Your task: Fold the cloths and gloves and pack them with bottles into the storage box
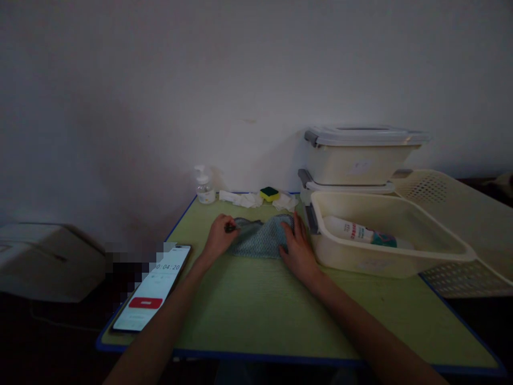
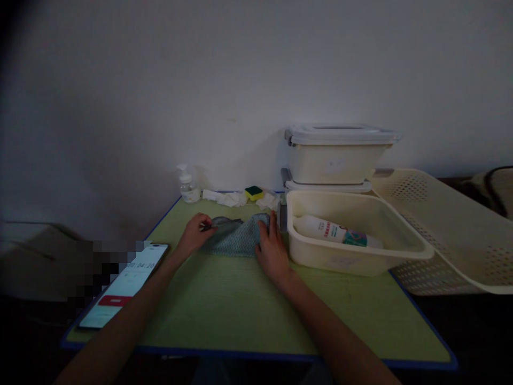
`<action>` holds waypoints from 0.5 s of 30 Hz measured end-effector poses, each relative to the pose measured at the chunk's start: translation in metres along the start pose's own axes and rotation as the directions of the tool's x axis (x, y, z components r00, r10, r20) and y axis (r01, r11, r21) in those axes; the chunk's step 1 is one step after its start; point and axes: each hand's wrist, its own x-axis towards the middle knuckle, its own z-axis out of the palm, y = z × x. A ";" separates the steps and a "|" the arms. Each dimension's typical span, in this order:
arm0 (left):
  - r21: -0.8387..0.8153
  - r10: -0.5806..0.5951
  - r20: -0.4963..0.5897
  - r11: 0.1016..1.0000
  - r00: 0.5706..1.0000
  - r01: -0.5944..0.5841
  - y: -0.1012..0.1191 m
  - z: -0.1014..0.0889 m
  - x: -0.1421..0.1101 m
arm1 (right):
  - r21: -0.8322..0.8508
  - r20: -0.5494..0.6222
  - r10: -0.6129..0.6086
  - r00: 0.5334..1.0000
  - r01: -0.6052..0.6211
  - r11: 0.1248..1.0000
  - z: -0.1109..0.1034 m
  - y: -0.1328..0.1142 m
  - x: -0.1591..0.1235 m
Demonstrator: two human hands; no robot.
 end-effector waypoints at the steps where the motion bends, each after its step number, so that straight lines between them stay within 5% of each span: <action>1: -0.023 0.014 -0.014 1.000 1.000 -0.014 0.004 -0.004 0.000 | 0.004 -0.005 -0.004 1.000 0.004 1.000 0.000 0.000 0.000; 8: -0.345 0.196 -0.014 0.920 0.981 -0.189 0.053 -0.044 0.000 | 0.182 0.004 -0.170 0.985 0.166 0.969 -0.014 -0.016 0.007; 15: -0.177 0.340 0.069 0.929 0.938 -0.324 0.101 -0.073 0.008 | 0.217 0.017 -0.309 0.951 0.298 0.930 -0.036 -0.045 0.031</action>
